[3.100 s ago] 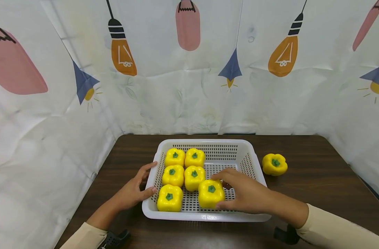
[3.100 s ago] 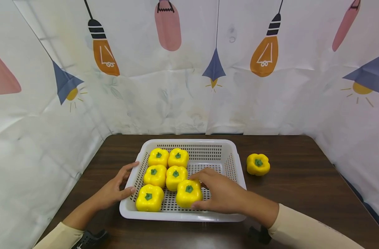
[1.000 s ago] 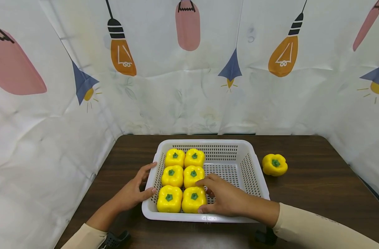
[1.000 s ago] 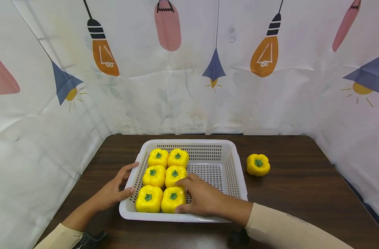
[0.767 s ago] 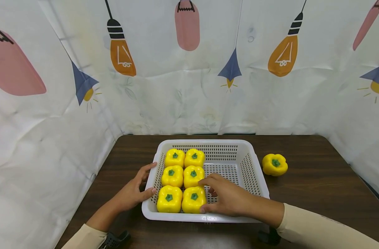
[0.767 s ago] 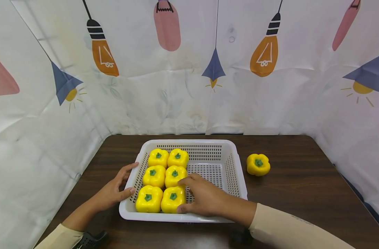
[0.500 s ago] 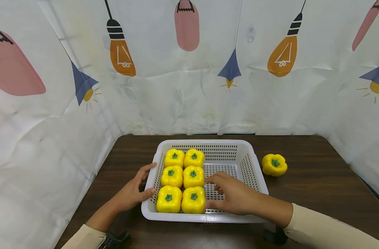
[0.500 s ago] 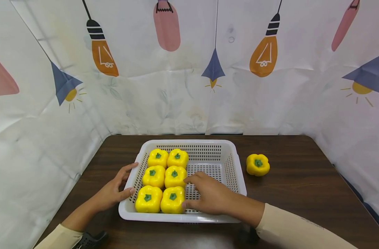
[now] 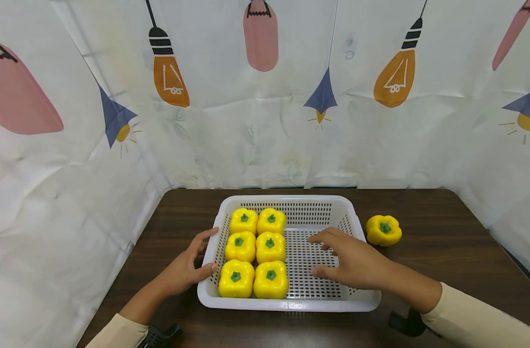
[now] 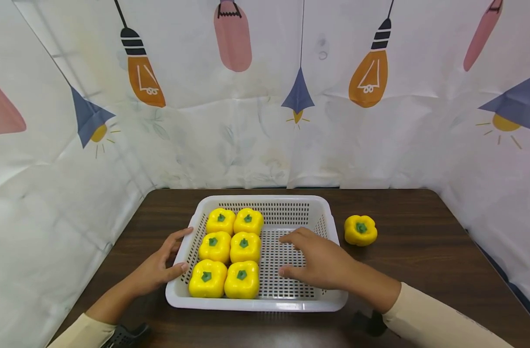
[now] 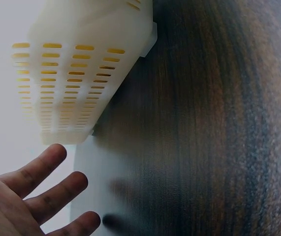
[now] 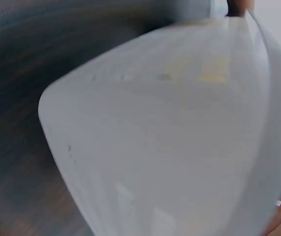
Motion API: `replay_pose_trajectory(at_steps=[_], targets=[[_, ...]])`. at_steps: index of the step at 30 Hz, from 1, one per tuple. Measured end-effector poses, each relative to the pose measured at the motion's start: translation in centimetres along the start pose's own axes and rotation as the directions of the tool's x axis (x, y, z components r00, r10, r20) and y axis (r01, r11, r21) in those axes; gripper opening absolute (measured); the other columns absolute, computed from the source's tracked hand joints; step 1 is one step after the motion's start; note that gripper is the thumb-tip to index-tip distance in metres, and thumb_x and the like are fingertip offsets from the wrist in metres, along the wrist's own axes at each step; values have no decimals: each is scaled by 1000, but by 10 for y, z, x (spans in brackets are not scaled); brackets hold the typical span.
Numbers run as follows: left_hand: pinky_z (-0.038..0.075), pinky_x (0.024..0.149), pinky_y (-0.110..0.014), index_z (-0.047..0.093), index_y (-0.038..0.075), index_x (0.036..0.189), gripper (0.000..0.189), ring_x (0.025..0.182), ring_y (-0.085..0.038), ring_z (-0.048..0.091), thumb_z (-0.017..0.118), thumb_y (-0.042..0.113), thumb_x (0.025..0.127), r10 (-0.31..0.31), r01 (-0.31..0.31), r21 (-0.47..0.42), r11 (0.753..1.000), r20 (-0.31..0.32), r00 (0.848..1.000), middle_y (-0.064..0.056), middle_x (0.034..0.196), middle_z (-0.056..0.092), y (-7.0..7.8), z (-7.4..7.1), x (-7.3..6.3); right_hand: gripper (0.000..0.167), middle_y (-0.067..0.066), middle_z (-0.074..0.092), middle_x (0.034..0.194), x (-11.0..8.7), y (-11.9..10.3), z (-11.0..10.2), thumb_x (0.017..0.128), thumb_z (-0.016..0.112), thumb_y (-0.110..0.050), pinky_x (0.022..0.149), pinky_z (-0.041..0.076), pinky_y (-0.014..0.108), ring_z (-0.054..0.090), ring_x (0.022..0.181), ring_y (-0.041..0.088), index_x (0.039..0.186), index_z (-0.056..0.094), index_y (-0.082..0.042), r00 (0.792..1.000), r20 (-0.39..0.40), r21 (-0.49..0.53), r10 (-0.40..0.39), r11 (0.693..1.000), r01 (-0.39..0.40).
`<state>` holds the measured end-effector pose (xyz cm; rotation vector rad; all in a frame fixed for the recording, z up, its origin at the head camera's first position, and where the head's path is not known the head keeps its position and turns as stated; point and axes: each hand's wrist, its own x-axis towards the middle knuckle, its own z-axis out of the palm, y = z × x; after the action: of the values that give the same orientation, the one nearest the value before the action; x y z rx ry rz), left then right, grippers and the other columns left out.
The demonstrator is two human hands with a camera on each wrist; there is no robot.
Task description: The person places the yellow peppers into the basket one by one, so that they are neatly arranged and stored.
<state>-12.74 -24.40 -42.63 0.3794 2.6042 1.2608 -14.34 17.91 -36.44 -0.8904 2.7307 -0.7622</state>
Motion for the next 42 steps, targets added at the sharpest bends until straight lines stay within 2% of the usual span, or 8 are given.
replay_pose_trajectory(at_steps=[4, 8, 13, 17, 23, 30, 34, 42], targets=[[54, 88, -47, 17, 34, 159, 83, 121, -35, 55, 68, 36, 94, -8, 8, -6, 1000, -2, 1000, -20, 147, 47, 1, 0, 0, 65, -3, 58, 133, -6, 9, -9, 87, 77, -56, 81, 54, 33, 61, 109, 14, 140, 60, -22, 999, -52, -3, 4, 1000, -4], [55, 87, -46, 16, 32, 159, 84, 120, -35, 55, 68, 36, 94, 8, -8, 16, 1000, 2, 1000, -21, 147, 47, 2, -1, 0, 65, -2, 60, 127, -10, 20, -16, 86, 79, -52, 84, 55, 38, 62, 110, 20, 139, 60, -19, 994, -106, -12, -2, 1000, 1], [55, 85, -44, 17, 32, 159, 84, 118, -33, 56, 69, 36, 93, 19, -19, 26, 999, 3, 1000, -21, 146, 48, 3, -1, 0, 66, 5, 58, 135, -15, 36, -23, 87, 80, -48, 86, 55, 45, 63, 109, 26, 140, 59, -14, 988, -154, -2, -3, 1000, 3], [55, 87, -46, 17, 32, 159, 84, 118, -33, 57, 69, 35, 93, 24, -24, 30, 999, 2, 1000, -22, 146, 47, 3, -2, -1, 67, 9, 53, 142, -19, 48, -31, 87, 79, -48, 83, 56, 46, 63, 109, 30, 141, 57, -15, 981, -190, 7, 50, 999, -49], [55, 86, -46, 17, 33, 160, 85, 116, -31, 59, 69, 36, 93, 16, -16, 21, 1000, 0, 1000, -23, 147, 46, 2, -3, -1, 67, 11, 50, 145, -23, 66, -41, 90, 75, -52, 93, 47, 63, 56, 119, 38, 142, 55, -14, 962, -247, -4, 114, 993, -119], [56, 84, -44, 16, 33, 160, 86, 111, -29, 61, 69, 35, 92, 16, -16, 6, 1000, 7, 1000, -24, 147, 45, 3, -2, -1, 70, 19, 42, 153, -27, 92, -47, 92, 73, -51, 100, 34, 73, 38, 136, 47, 145, 53, -9, 945, -268, 33, 188, 982, -186], [56, 85, -45, 16, 33, 160, 86, 111, -28, 61, 69, 36, 92, 1, -1, 8, 1000, 6, 1000, -23, 147, 46, 3, -2, -1, 71, 23, 40, 153, -29, 109, -47, 92, 74, -49, 101, 30, 75, 33, 139, 51, 145, 52, -7, 939, -278, 26, 203, 979, -204], [55, 87, -45, 16, 35, 159, 84, 114, -30, 59, 68, 38, 93, -21, 21, 17, 1000, -4, 1000, -20, 146, 48, 0, 1, -1, 71, 28, 45, 148, -28, 138, -44, 92, 77, -43, 102, 32, 72, 37, 135, 52, 142, 53, 1, 942, -275, -6, 193, 979, -203]])
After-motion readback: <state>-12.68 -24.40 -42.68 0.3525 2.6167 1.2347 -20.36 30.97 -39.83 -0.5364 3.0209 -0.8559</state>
